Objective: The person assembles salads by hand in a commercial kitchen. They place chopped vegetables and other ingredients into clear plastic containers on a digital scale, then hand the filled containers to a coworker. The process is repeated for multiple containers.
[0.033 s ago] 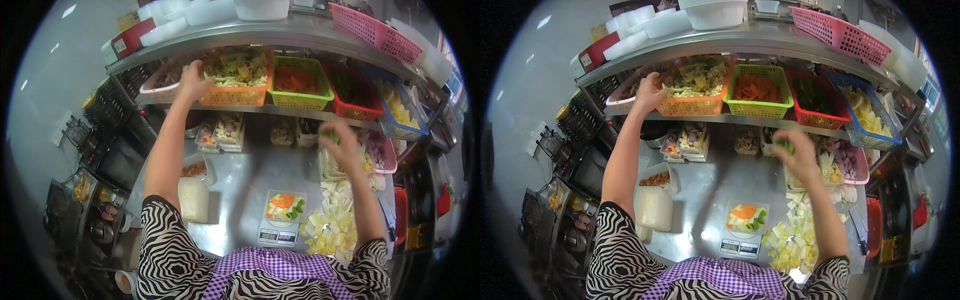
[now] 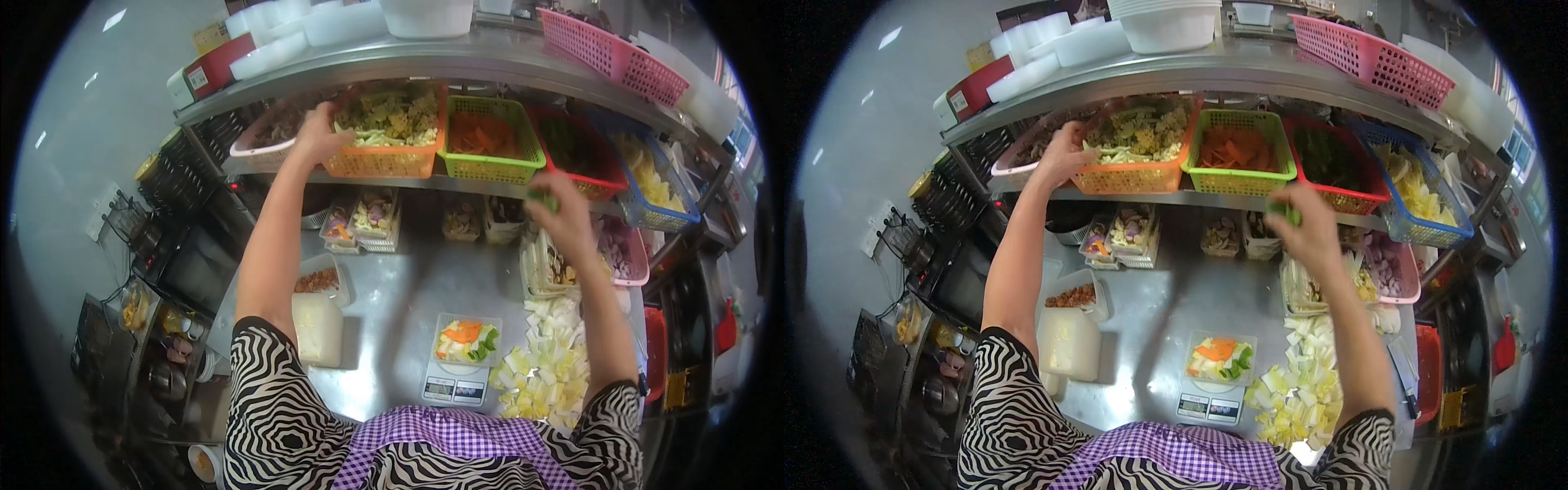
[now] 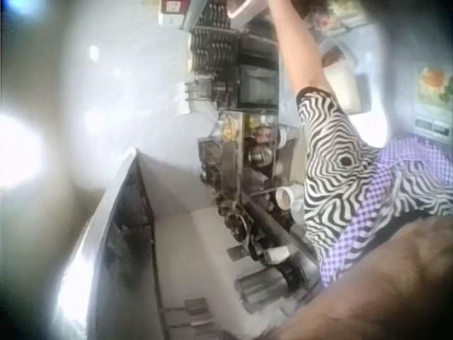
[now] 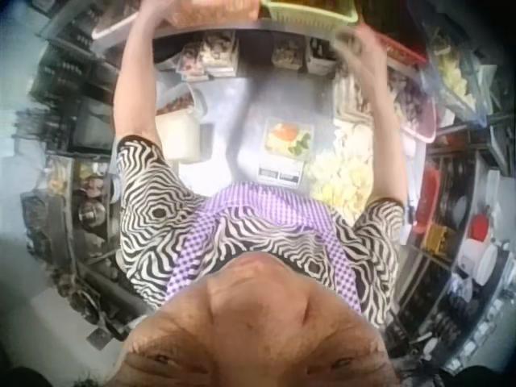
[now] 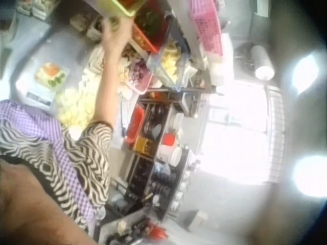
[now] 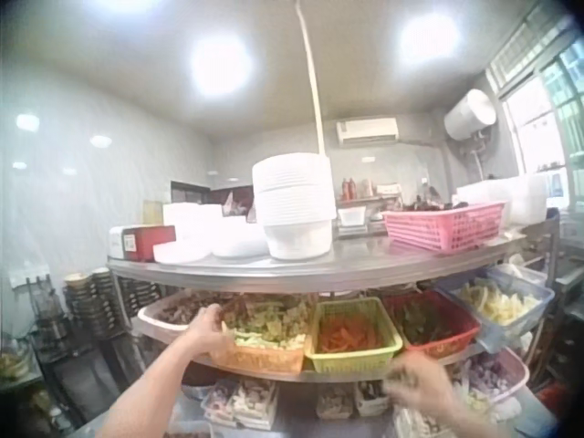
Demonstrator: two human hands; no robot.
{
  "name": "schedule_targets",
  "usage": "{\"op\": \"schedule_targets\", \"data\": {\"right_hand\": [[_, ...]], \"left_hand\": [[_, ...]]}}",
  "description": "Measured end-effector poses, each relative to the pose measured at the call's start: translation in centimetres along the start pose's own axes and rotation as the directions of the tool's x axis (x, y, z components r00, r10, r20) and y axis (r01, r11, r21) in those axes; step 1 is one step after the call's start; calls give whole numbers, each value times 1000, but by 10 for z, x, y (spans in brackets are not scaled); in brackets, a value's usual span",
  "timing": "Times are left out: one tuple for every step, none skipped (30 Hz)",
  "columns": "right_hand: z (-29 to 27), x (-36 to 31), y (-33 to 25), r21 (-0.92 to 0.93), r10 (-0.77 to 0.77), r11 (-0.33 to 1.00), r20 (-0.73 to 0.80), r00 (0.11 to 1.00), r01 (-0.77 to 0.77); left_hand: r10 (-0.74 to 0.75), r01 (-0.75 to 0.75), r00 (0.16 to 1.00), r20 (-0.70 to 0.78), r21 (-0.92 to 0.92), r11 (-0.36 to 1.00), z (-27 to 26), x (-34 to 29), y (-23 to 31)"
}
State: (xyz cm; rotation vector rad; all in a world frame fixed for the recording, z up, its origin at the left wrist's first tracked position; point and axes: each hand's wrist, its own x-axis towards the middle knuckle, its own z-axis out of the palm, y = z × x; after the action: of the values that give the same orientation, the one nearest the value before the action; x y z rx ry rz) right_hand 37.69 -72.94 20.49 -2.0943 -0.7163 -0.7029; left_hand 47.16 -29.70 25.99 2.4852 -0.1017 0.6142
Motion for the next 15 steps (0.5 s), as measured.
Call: {"op": "schedule_targets", "data": {"right_hand": [[-13, 31, 10, -44, -30, 999, -23, 999, 29], [-20, 56, 19, -75, -64, 995, -35, 997, 61], [-17, 75, 21, -202, -15, 979, -36, 999, 8], [-12, 90, 19, -326, 33, 944, -47, 998, -46], [-6, 100, 19, -448, 87, 888, -60, 994, -105], [4, 102, 15, -385, -29, 923, -79, 996, -4], [15, 98, 7, -323, -143, 941, -106, 984, 102], [26, 90, 2, -262, -241, 944, -135, 961, 201], [33, 76, -7, -217, -261, 947, -94, 961, 236], [37, 59, -17, -167, -284, 948, -59, 957, 271], [38, 41, -23, -87, -294, 953, -40, 955, 289], [36, 22, -29, -70, -264, 962, 23, 964, 265], [33, 2, -33, -40, -221, 974, 60, 973, 224], [30, -17, -30, 45, -169, 985, 114, 979, 164], [25, -35, -25, 116, -114, 989, 171, 979, 95]], "left_hand": [[37, -42, 993, 108, 43, 998, 4, 9, 18], [55, -76, 976, 210, 95, 993, 7, 14, 33], [19, -83, 956, 294, 206, 975, 12, 24, 32], [-26, -99, 929, 369, 314, 944, 18, 33, 33], [-3, -107, 926, 377, 271, 957, 25, 33, 45], [-22, -122, 916, 401, 330, 936, 30, 38, 45], [-41, -140, 906, 422, 388, 911, 37, 49, 41], [-64, -160, 889, 453, 439, 884, 47, 54, 37], [-51, -149, 918, 394, 459, 876, 54, 51, 42], [-30, -87, 945, 327, 339, 937, 53, 44, 42], [-14, -41, 967, 256, 211, 977, 48, 37, 42], [-18, 3, 983, 184, 84, 996, 39, 31, 39], [-141, 182, 958, 251, -151, 972, 30, 30, 36], [-188, 235, 968, 167, -335, 912, 27, 29, 26], [-216, 234, 972, 90, -415, 879, 22, 29, 25]]}}
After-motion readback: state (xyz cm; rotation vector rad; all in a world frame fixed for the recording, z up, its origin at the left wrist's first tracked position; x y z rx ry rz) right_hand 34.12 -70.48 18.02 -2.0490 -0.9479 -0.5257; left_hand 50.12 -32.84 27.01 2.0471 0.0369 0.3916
